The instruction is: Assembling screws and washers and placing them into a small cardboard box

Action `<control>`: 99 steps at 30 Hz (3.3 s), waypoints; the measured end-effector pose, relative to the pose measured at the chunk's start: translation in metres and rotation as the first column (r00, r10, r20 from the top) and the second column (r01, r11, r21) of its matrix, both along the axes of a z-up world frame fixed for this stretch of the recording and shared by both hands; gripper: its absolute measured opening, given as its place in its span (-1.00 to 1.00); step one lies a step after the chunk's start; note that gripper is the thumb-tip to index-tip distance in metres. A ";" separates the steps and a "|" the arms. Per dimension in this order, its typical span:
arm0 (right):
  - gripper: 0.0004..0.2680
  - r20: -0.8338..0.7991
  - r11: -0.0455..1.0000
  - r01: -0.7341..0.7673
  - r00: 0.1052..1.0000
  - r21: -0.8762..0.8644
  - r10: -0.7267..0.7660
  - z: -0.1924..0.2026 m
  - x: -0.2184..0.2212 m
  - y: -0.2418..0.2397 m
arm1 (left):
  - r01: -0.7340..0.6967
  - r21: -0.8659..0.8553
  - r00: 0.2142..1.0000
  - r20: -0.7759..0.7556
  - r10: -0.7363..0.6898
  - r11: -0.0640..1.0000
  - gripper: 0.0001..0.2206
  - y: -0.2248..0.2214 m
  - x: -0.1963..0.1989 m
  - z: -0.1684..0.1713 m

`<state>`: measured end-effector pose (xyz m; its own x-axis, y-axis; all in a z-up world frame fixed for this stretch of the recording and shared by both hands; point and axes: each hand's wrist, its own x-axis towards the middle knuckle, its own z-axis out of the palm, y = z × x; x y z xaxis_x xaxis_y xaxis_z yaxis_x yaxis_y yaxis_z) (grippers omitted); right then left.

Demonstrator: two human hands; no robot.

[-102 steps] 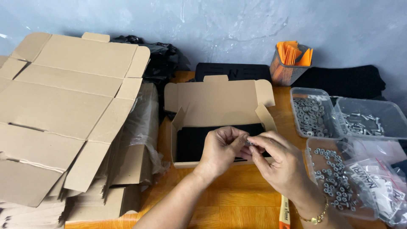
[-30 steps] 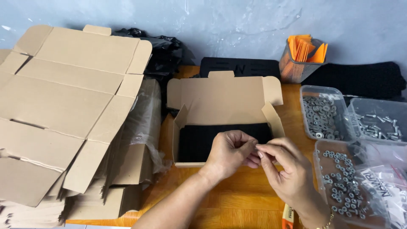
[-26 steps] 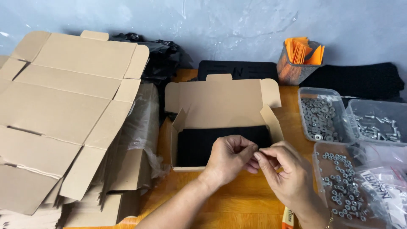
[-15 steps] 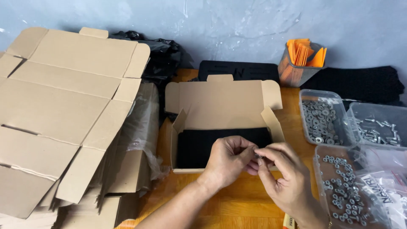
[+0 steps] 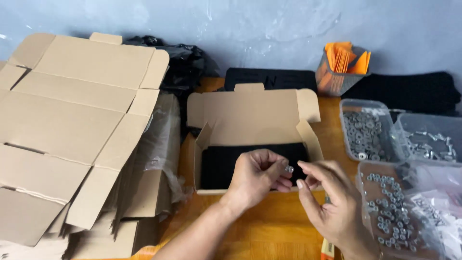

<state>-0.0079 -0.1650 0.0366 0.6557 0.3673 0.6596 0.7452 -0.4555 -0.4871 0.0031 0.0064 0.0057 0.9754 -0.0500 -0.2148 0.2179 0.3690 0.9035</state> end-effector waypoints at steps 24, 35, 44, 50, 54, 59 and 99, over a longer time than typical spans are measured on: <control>-0.81 -0.052 0.999 -0.038 0.998 0.033 0.040 -0.012 -0.001 0.016 | -0.005 0.093 0.996 0.091 -0.004 0.996 -0.87 0.005 -0.011 0.009; -0.80 -0.105 0.994 -0.025 0.994 0.102 0.035 -0.015 -0.002 0.007 | 0.006 0.115 0.999 0.041 -0.011 0.993 -0.88 -0.002 -0.013 0.014; -0.90 -0.163 0.997 0.019 0.987 0.076 -0.007 -0.024 0.006 0.001 | -0.009 0.095 0.999 0.031 0.006 0.995 -0.87 -0.007 -0.008 0.005; -0.85 -0.074 0.997 -0.018 0.997 0.081 0.024 -0.015 0.003 0.003 | -0.013 0.128 1.000 0.024 0.010 0.992 -0.88 -0.007 -0.006 0.008; -0.90 -0.081 0.996 -0.041 0.996 0.079 0.047 -0.017 0.006 0.003 | -0.011 0.144 1.000 0.028 0.007 0.990 -0.89 -0.007 -0.006 0.009; -0.85 -0.129 0.996 0.003 0.992 0.093 0.009 -0.027 0.005 0.000 | -0.018 0.131 0.999 0.049 0.011 0.991 -0.88 -0.006 -0.007 0.007; -0.80 -0.100 0.997 0.067 0.993 0.049 -0.061 -0.009 0.004 0.009 | -0.056 0.157 0.997 0.068 0.046 0.986 -0.88 -0.015 -0.009 0.006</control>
<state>-0.0042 -0.1559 0.0275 0.7396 0.2891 0.6078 0.6624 -0.4725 -0.5814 -0.0063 -0.0087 0.0117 0.9878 0.0302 -0.1529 0.1421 0.2287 0.9631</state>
